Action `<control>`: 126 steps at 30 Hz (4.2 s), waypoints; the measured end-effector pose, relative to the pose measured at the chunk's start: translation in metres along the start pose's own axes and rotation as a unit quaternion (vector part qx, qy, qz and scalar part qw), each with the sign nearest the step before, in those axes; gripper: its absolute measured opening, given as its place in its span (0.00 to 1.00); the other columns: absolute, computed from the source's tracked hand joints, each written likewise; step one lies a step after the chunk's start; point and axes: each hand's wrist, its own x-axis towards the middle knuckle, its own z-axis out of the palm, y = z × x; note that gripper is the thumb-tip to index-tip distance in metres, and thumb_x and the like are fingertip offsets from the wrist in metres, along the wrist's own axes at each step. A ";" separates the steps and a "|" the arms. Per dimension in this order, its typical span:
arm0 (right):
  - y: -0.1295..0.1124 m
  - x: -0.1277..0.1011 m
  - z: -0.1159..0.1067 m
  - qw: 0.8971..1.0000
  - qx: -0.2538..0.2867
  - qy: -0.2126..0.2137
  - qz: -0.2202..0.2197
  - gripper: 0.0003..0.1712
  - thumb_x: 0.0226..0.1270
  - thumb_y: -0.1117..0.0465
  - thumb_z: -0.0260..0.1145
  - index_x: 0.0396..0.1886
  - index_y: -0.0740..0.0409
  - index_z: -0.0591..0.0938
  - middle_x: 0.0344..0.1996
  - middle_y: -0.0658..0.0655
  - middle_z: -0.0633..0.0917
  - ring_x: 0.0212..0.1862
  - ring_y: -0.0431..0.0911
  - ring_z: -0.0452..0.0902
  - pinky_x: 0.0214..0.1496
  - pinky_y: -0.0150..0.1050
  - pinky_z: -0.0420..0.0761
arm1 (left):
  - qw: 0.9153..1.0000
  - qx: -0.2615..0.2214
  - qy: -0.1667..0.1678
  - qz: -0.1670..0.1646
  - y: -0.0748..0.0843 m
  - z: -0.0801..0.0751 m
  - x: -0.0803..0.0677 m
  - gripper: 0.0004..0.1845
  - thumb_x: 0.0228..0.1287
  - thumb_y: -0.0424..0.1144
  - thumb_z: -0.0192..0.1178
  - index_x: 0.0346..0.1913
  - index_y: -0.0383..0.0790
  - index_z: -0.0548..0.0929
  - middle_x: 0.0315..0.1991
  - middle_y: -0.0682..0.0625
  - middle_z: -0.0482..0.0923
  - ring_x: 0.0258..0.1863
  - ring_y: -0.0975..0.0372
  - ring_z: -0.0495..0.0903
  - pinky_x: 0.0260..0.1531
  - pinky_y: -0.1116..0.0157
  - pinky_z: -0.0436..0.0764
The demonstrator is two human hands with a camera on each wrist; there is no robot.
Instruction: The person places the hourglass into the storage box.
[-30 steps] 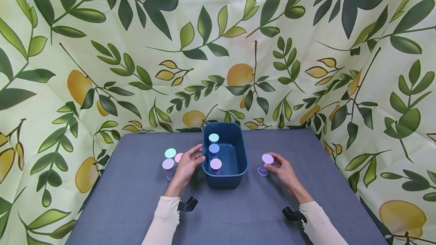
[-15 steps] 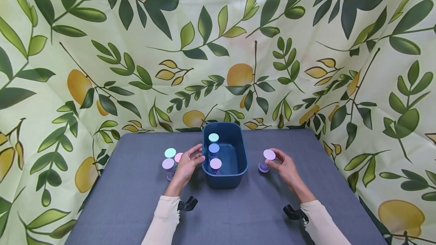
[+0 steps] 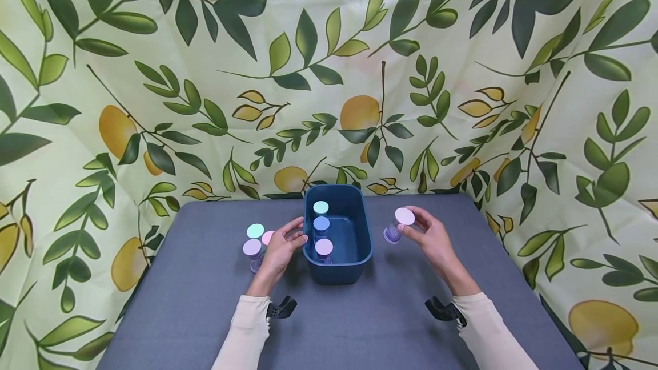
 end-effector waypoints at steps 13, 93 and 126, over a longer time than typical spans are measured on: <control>-0.034 0.009 0.020 0.999 0.041 -0.015 -0.023 0.34 0.64 0.59 0.70 0.68 0.58 0.70 0.66 0.60 0.72 0.69 0.52 0.67 0.62 0.33 0.75 | 1.000 0.000 -0.002 -0.004 -0.001 -0.001 0.001 0.27 0.64 0.29 0.61 0.67 0.44 0.75 0.62 0.43 0.74 0.53 0.56 0.78 0.61 0.54 0.77; -0.061 0.072 0.137 0.993 0.094 0.010 0.068 0.32 0.62 0.67 0.68 0.66 0.62 0.70 0.60 0.65 0.78 0.57 0.56 0.79 0.63 0.49 0.77 | 1.000 0.000 -0.004 0.002 0.000 -0.001 0.000 0.27 0.64 0.30 0.61 0.67 0.42 0.74 0.62 0.42 0.74 0.53 0.57 0.77 0.58 0.57 0.79; -0.042 0.103 0.170 0.973 0.122 0.099 0.169 0.27 0.60 0.70 0.68 0.60 0.65 0.72 0.56 0.64 0.75 0.45 0.50 0.73 0.50 0.40 0.77 | 1.000 -0.002 -0.005 -0.005 0.001 0.000 -0.001 0.27 0.65 0.30 0.60 0.67 0.44 0.74 0.62 0.43 0.74 0.55 0.55 0.77 0.62 0.53 0.76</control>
